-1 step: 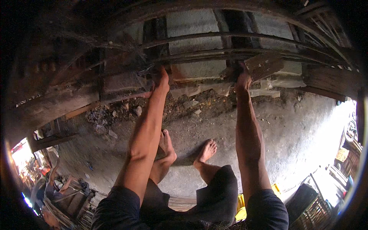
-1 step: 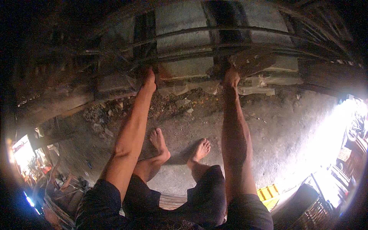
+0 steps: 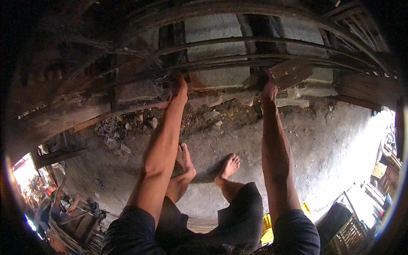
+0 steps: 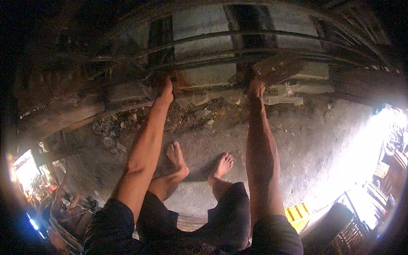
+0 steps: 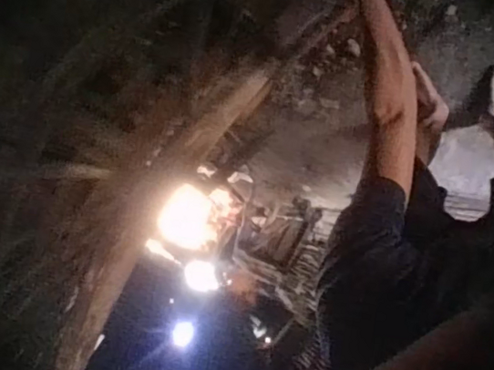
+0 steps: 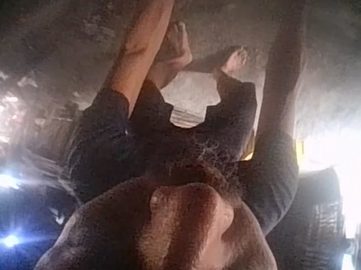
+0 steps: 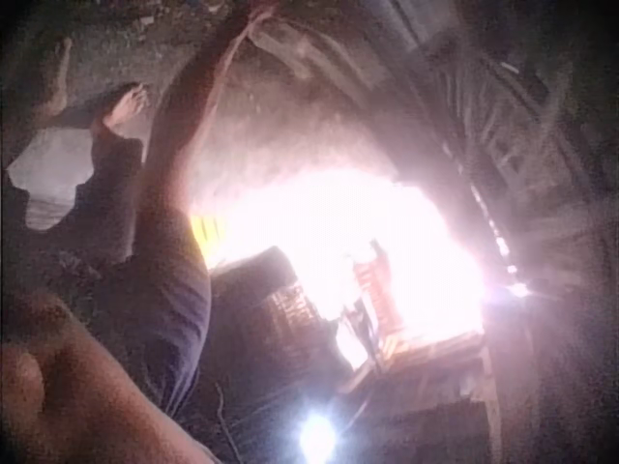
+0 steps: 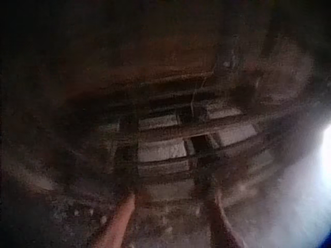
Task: The person levels a white fibrous pulp inside a rectangular frame using a flat wooden tool, then lifts the frame and places it onto a drying rack. The person repeats this process multiple times.
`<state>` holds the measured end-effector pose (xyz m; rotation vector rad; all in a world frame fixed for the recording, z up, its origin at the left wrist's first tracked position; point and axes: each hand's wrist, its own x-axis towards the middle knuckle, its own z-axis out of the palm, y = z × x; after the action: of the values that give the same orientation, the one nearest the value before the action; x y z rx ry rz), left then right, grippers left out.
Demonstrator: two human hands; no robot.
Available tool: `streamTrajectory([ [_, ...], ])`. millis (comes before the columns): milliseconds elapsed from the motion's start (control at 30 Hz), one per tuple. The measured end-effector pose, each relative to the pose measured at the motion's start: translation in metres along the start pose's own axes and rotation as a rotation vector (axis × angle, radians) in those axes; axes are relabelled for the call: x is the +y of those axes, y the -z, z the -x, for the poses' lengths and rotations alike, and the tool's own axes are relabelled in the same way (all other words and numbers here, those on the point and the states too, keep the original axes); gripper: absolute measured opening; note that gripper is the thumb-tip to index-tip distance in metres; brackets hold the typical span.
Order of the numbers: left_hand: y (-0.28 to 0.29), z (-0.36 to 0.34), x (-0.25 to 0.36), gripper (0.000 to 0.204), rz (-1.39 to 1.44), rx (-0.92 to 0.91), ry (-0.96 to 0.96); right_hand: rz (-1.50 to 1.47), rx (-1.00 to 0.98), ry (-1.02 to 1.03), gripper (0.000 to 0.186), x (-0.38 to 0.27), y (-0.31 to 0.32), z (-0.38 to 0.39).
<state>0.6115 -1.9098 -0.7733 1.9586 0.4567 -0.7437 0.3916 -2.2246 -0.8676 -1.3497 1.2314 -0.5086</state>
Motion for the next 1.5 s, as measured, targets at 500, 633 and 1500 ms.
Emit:
streamTrajectory([
  [500, 0.373, 0.564, -0.212, 0.084, -0.437, -0.458, 0.311, 0.785, -0.187, -0.264, 0.026, -0.146, 0.268, 0.497],
  [633, 0.457, 0.683, -0.306, 0.049, -0.867, -0.512, -0.502, 1.068, -0.484, -0.487, 0.022, -0.214, 0.296, 0.57],
  [1500, 0.958, 1.024, -0.001, 0.029, 0.824, 0.036, -1.578, 1.493, -0.624, 0.295, 0.027, -0.252, -0.063, 0.84],
])
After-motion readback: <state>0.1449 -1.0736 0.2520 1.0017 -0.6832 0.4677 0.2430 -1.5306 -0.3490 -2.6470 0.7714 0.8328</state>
